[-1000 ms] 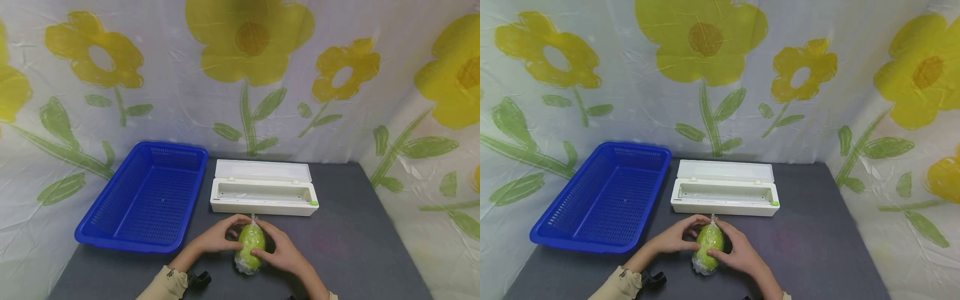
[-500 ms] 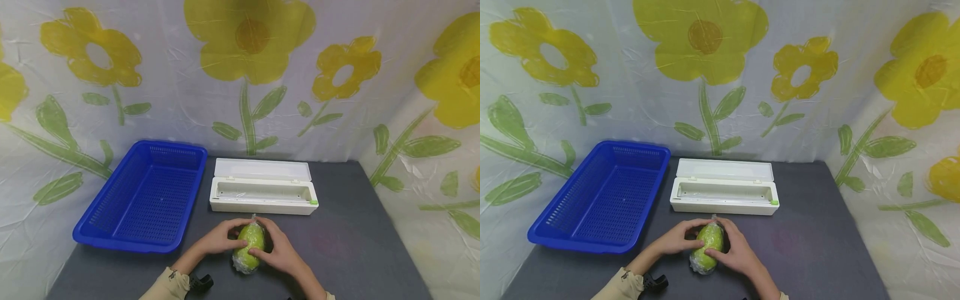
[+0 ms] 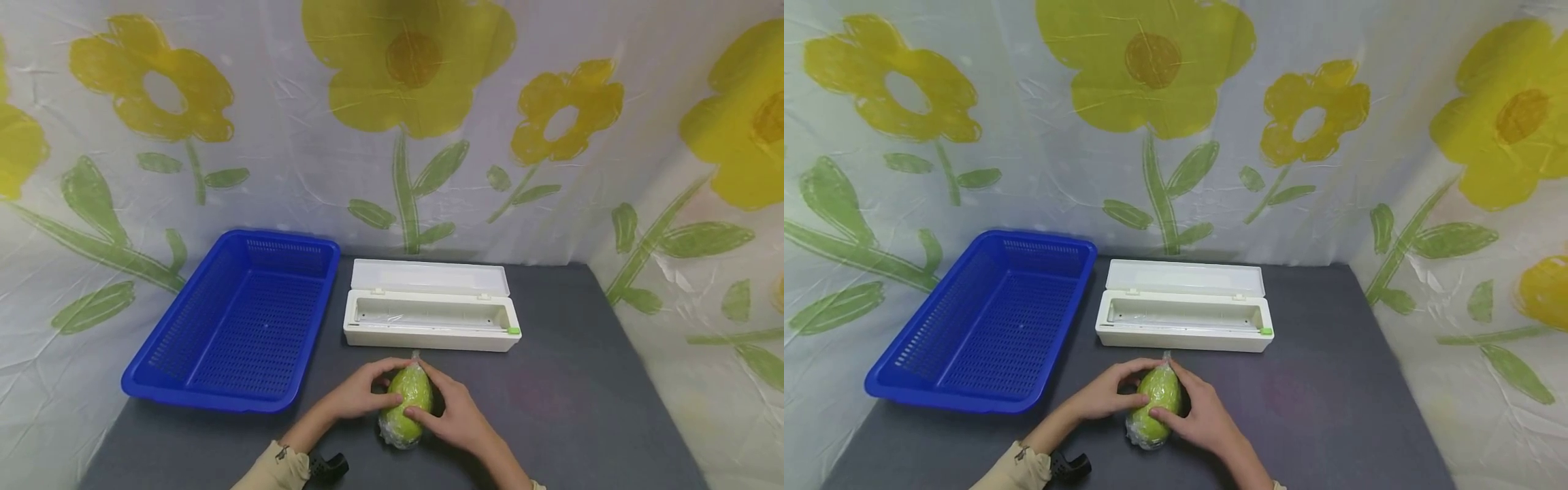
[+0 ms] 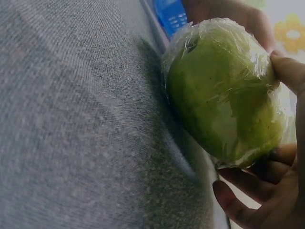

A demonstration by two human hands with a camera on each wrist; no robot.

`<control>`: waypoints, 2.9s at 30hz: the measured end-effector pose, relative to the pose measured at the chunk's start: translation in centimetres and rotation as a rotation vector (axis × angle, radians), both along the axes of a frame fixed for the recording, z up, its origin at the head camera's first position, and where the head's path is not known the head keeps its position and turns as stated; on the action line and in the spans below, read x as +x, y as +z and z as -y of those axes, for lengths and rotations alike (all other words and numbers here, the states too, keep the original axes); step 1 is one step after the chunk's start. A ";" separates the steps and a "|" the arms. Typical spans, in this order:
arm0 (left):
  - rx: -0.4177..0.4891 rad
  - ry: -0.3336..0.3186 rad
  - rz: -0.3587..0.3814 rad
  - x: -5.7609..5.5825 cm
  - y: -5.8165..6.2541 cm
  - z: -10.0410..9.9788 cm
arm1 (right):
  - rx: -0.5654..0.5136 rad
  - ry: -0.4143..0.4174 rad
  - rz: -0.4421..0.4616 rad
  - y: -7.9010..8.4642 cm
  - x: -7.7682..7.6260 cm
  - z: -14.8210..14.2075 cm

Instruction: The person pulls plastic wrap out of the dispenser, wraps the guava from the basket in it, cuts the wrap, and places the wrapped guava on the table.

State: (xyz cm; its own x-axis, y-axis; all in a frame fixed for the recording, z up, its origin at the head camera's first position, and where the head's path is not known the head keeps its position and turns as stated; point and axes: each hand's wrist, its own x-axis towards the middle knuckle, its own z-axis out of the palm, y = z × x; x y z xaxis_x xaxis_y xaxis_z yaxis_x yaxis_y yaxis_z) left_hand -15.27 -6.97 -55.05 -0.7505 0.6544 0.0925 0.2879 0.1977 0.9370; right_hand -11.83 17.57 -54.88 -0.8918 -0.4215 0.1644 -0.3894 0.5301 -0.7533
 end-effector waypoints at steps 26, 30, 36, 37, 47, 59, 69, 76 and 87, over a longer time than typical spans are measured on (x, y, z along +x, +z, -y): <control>0.008 0.062 0.093 0.3 0.4 -0.3 | -0.035 0.015 0.010 0.2 -0.8 0.1; -0.138 0.176 0.125 0.6 0.9 -1.0 | -0.049 0.015 0.045 0.0 -1.0 -0.1; -0.230 0.221 0.100 1.1 1.4 -1.6 | -0.144 -0.014 0.142 0.1 -1.5 -0.1; -0.228 0.226 0.099 1.1 1.4 -1.7 | -0.173 -0.041 0.167 0.1 -1.6 0.0; -0.203 0.283 0.120 1.5 1.3 -2.1 | -0.392 -0.323 0.537 0.6 -2.8 0.8; -0.186 0.292 0.118 1.6 1.1 -2.3 | -0.373 -0.390 0.526 0.4 -2.9 0.9; -0.235 0.297 -0.012 2.3 0.1 -1.6 | -0.121 0.002 0.175 0.6 0.5 -0.5; -0.268 0.048 -0.200 2.6 -0.3 -0.3 | 0.049 0.137 0.064 0.4 1.2 -1.0; -0.228 0.050 -0.209 2.6 -0.5 -0.1 | 0.064 0.140 -0.001 0.0 1.0 -0.6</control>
